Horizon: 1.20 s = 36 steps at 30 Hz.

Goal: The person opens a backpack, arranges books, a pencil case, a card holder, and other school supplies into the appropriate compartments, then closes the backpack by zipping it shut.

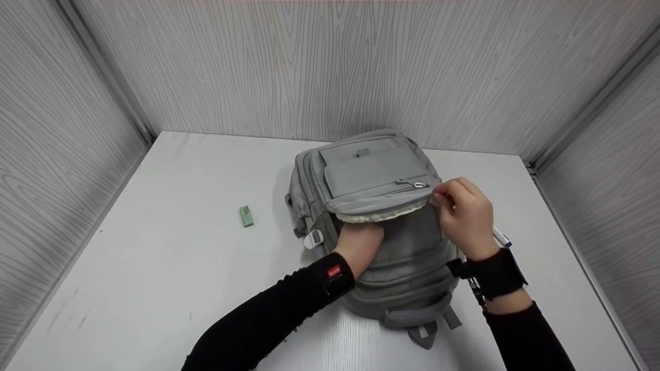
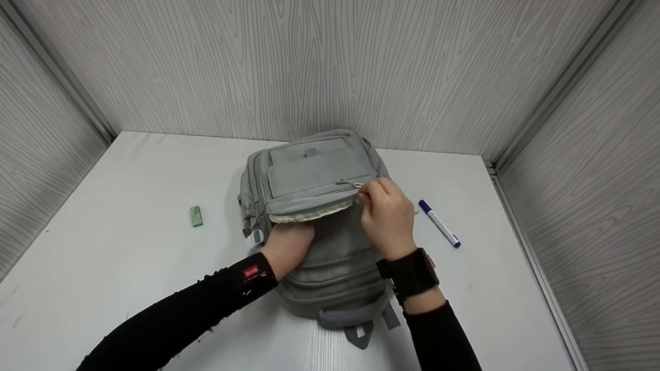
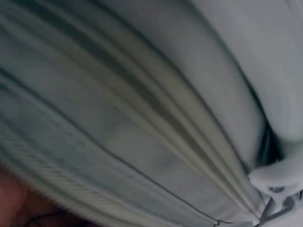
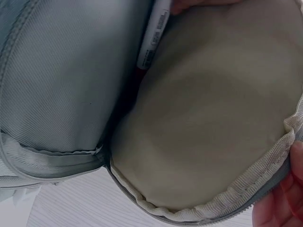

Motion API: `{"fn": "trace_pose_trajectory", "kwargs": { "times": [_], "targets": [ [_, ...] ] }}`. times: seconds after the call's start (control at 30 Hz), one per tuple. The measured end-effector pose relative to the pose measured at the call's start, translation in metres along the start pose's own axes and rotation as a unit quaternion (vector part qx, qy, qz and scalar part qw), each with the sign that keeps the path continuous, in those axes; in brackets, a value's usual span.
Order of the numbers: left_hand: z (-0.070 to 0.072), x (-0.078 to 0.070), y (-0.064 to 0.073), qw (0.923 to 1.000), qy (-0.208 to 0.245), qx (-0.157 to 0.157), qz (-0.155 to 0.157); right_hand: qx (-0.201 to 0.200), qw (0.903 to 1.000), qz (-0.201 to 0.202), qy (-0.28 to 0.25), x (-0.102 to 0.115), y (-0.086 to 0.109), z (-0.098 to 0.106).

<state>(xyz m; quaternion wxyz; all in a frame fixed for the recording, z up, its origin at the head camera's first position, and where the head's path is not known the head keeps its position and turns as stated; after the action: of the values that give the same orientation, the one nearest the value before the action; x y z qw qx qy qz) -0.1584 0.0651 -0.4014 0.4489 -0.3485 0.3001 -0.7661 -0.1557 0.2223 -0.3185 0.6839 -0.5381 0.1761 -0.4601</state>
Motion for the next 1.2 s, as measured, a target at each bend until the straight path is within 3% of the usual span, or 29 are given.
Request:
{"fn": "trace_pose_trajectory", "kwargs": {
  "times": [0.1,0.17,0.2,0.3,0.33,0.4,0.47,0.53,0.63,0.73,0.8,0.9,1.0,1.13,1.2],
  "targets": [
    [0.018,0.007,0.009,0.9948,0.089,0.046,-0.014,0.002,1.0,-0.001,-0.004,-0.001,0.004,0.001],
    [0.032,0.014,0.015,0.9906,0.123,0.051,-0.03,0.004,1.0,0.001,-0.006,-0.001,0.007,0.002],
    [0.039,0.018,0.019,0.9887,0.139,0.043,-0.036,0.006,1.0,0.001,-0.007,-0.001,0.008,0.003],
    [0.053,0.042,0.033,0.9849,0.164,-0.041,-0.038,0.01,0.9999,0.005,-0.007,-0.002,0.014,0.004],
    [0.053,0.053,0.039,0.9824,0.172,-0.065,-0.028,0.012,0.9999,0.008,-0.007,-0.002,0.017,0.004],
    [0.048,0.082,0.05,0.9786,0.193,-0.071,0.016,0.017,0.9998,0.014,-0.006,-0.003,0.021,0.005],
    [0.032,0.116,0.061,0.9761,0.195,-0.035,0.089,0.021,0.9995,0.022,-0.004,-0.003,0.026,0.006],
    [0.013,0.151,0.075,0.9671,0.181,0.031,0.176,0.024,0.9993,0.029,-0.001,-0.004,0.031,0.007],
    [-0.017,0.196,0.1,0.9388,0.144,0.144,0.278,0.027,0.999,0.036,0.002,-0.004,0.037,0.007],
    [-0.041,0.224,0.123,0.9106,0.133,0.221,0.323,0.031,0.9989,0.036,0.004,-0.005,0.042,0.006],
    [-0.053,0.232,0.134,0.8983,0.138,0.254,0.331,0.036,0.9988,0.033,0.006,-0.007,0.045,0.006],
    [-0.065,0.236,0.145,0.8913,0.148,0.277,0.328,0.045,0.9985,0.028,0.01,-0.008,0.049,0.004],
    [-0.072,0.234,0.148,0.8962,0.137,0.276,0.319,0.051,0.9983,0.025,0.014,-0.008,0.052,0.004],
    [-0.076,0.229,0.145,0.9074,0.116,0.249,0.318,0.056,0.9979,0.022,0.022,-0.009,0.054,0.004],
    [-0.078,0.228,0.141,0.9085,0.116,0.235,0.326,0.059,0.9977,0.021,0.026,-0.009,0.055,0.004]
  ]
}}
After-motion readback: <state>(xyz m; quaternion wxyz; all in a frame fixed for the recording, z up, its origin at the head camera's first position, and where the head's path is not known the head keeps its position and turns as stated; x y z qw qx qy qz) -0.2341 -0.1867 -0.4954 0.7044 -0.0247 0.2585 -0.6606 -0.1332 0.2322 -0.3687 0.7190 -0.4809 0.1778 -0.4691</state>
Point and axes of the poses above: each hand's wrist, its own y-axis away from the middle knuckle, its own z-axis out of the back of the hand, x = y × z, the point moved 5 cm from there along -y, towards the middle knuckle, and after that the axes turned 13 degrees about -x, right-handed, at the moved point
